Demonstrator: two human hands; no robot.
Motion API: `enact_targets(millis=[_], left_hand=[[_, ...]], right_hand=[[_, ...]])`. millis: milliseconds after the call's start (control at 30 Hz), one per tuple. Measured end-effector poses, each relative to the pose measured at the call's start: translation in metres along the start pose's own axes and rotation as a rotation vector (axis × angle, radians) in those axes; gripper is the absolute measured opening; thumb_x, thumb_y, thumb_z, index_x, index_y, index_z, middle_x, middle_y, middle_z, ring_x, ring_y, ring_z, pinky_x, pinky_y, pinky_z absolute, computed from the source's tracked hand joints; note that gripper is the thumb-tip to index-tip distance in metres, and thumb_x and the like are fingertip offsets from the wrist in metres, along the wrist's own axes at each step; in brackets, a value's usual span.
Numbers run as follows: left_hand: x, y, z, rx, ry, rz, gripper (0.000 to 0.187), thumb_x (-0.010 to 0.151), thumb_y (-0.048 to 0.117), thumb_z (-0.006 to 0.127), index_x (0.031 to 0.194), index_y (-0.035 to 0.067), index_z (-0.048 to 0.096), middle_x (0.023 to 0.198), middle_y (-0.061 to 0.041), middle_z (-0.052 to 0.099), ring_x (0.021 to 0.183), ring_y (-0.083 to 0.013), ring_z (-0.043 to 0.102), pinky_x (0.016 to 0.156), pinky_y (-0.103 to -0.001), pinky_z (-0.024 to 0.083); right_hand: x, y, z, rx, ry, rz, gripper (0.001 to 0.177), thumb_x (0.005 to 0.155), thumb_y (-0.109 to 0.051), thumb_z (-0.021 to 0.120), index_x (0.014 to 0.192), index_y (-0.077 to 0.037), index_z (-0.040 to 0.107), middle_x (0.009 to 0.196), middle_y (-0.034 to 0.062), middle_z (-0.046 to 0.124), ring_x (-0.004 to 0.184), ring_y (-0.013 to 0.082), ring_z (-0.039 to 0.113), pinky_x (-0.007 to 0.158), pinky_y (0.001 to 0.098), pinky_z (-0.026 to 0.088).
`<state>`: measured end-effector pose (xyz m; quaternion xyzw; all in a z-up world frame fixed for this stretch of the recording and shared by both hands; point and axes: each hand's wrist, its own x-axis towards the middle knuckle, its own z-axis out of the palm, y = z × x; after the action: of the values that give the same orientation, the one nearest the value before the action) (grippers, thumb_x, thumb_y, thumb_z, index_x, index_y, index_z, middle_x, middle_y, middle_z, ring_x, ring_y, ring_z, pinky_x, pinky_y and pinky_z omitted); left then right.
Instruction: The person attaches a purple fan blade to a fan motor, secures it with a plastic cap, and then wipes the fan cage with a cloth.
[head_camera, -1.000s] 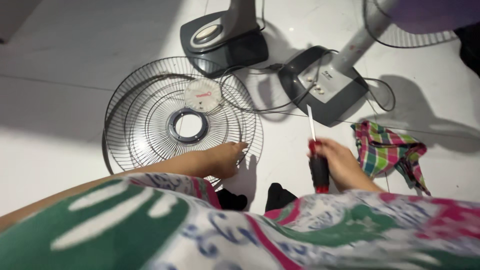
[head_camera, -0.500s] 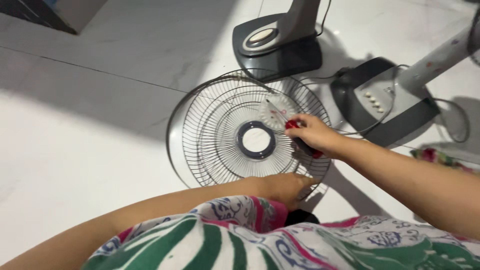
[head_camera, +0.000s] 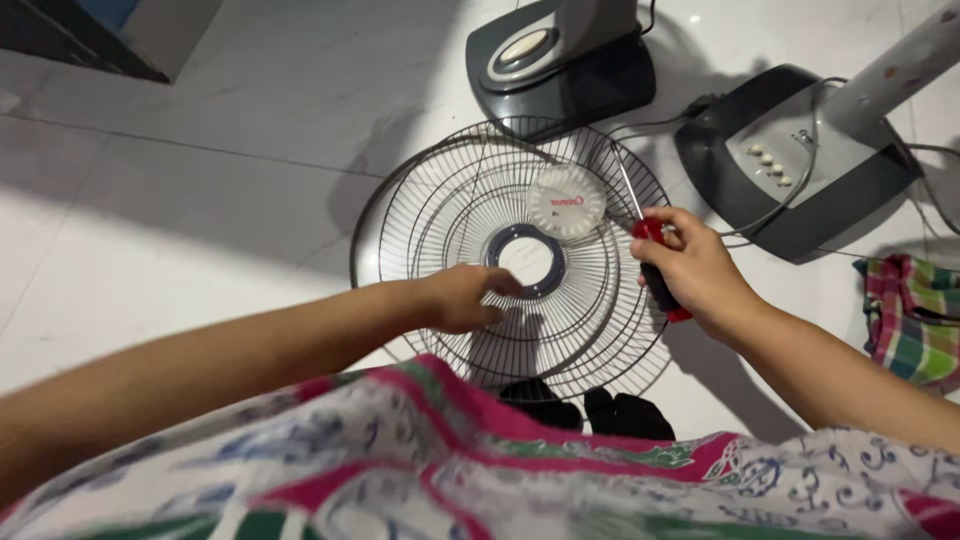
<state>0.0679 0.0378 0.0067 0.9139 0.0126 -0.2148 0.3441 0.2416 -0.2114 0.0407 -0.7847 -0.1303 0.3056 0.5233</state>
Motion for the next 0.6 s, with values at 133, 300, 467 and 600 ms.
enact_targets(millis=[133, 300, 467, 600], left_hand=[[-0.007, -0.008, -0.033, 0.185, -0.14, -0.042, 0.053, 0.089, 0.024, 0.069, 0.139, 0.013, 0.056, 0.138, -0.012, 0.063, 0.13, -0.0283, 0.059, 0.111, -0.04, 0.044], [0.009, -0.021, -0.044, 0.197, -0.124, -0.083, 0.052, 0.089, 0.022, 0.069, 0.14, 0.016, 0.057, 0.141, -0.01, 0.061, 0.132, -0.0276, 0.058, 0.112, -0.04, 0.043], [0.033, -0.03, -0.004, 0.083, 0.012, -0.121, 0.055, 0.083, 0.018, 0.072, 0.136, 0.012, 0.06, 0.139, -0.014, 0.06, 0.128, -0.0294, 0.06, 0.11, -0.039, 0.046], [0.038, -0.039, 0.022, 0.107, 0.164, 0.0, 0.048, 0.079, 0.017, 0.072, 0.126, 0.01, 0.068, 0.138, -0.013, 0.06, 0.127, -0.0314, 0.059, 0.107, -0.04, 0.048]], right_hand=[[-0.002, -0.002, -0.023, -0.185, -0.016, -0.139, 0.048, 0.09, -0.014, 0.07, 0.136, -0.005, 0.057, 0.101, 0.0091, 0.067, 0.075, 0.0144, 0.064, 0.062, 0.0291, 0.051], [0.021, 0.011, -0.076, -0.262, 0.145, -0.062, 0.047, 0.093, -0.013, 0.066, 0.136, -0.006, 0.049, 0.096, 0.0101, 0.063, 0.067, 0.0251, 0.063, 0.054, 0.0389, 0.053], [0.056, 0.06, -0.122, -0.762, 0.033, 0.03, 0.052, 0.085, -0.022, 0.076, 0.127, -0.003, 0.053, 0.098, 0.0182, 0.069, 0.085, 0.029, 0.07, 0.076, 0.0429, 0.057], [0.079, 0.089, -0.117, -1.072, -0.108, -0.036, 0.06, 0.084, -0.034, 0.074, 0.128, -0.003, 0.048, 0.103, 0.0255, 0.072, 0.097, 0.039, 0.074, 0.088, 0.046, 0.058]])
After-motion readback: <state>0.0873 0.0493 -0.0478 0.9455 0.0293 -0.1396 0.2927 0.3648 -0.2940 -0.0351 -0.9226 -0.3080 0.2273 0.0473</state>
